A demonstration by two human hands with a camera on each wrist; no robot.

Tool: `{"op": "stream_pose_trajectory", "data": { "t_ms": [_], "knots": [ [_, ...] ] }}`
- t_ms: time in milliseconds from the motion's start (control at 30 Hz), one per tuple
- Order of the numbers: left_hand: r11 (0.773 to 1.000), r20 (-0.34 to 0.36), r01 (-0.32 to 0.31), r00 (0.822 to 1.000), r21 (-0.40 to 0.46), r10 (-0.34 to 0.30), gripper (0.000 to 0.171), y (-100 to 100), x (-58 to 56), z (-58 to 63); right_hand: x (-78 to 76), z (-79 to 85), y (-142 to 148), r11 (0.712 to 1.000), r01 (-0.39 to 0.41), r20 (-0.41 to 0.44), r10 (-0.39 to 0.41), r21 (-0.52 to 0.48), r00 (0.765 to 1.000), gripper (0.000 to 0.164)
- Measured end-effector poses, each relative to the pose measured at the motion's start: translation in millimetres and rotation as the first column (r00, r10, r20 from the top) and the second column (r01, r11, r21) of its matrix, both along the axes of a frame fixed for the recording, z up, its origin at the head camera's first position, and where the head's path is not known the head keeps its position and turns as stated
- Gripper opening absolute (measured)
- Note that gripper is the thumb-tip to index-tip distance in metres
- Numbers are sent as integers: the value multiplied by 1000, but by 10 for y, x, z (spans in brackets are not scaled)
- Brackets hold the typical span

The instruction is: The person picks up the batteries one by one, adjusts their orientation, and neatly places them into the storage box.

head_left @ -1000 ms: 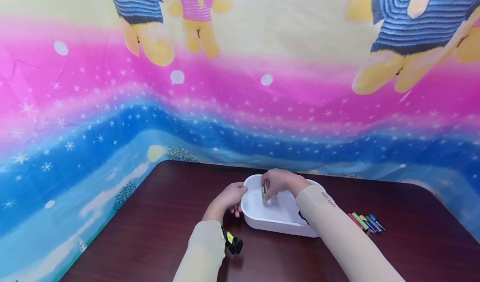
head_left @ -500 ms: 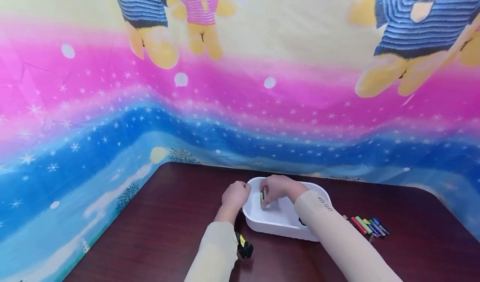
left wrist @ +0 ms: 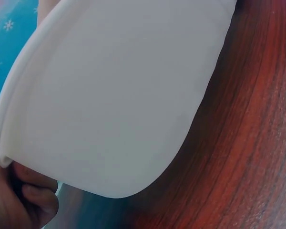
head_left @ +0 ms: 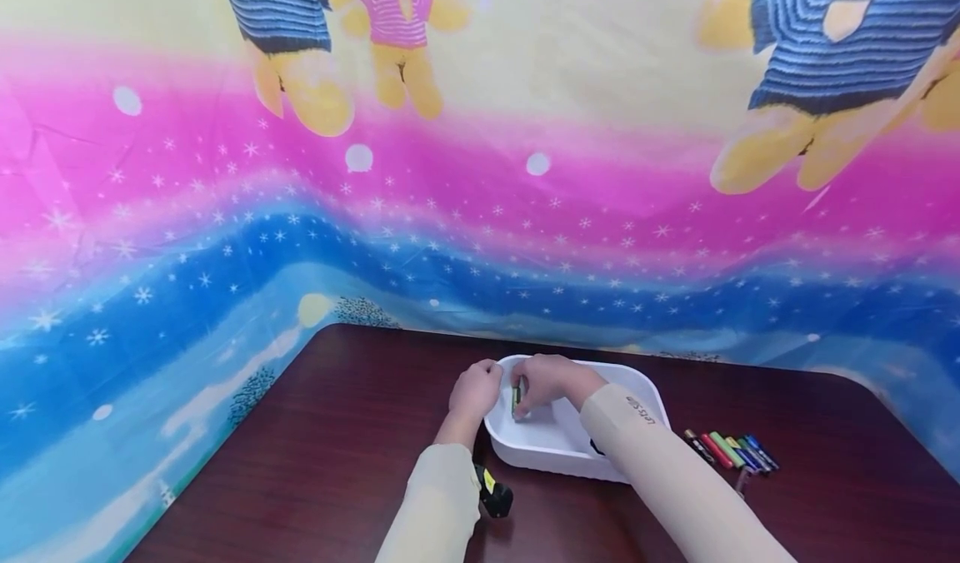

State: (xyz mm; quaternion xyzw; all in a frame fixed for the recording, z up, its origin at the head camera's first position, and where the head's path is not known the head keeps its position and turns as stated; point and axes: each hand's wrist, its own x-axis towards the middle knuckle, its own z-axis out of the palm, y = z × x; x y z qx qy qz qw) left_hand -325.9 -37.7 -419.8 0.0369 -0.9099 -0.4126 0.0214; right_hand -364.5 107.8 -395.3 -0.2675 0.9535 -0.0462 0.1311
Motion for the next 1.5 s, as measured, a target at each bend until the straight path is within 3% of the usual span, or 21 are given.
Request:
{"op": "stream_pose_trajectory", "data": {
  "t_ms": [200,500,733,867,1000,1167,1333,1500],
  "knots": [
    [993,-27,-1,1000,117,5,39,-7,1,-13,-5,-15,-3,1000,4,18,-4,-18,1000,41],
    [983,-41,-25,999,181,33,35,5,11,-42,35,-24,-38,999,-12,20,13,-40,1000,43],
    [961,-22,-41,999,274,49,35,10,3,-86,31,-53,-43,999,-36,-5,36,-38,999,43],
    [962,-32,-40,998,270,51,34,9,-22,-101,20,-49,-39,999,-36,-18,35,-41,999,45],
    [976,-54,-48,997,210,61,31,10,-19,-82,12,-56,-38,999,-38,-16,38,-39,999,46],
    [990,-142,-43,988,135,62,29,11,1,-52,3,-54,-36,999,-40,-11,40,-33,999,46],
    [976,-183,23,983,217,18,24,3,-13,-64,-7,-60,-30,999,-30,1,30,-29,1000,48],
    [962,-160,20,987,274,25,24,12,-33,-90,-12,-71,-18,999,-30,4,31,-30,1000,49]
  ]
}}
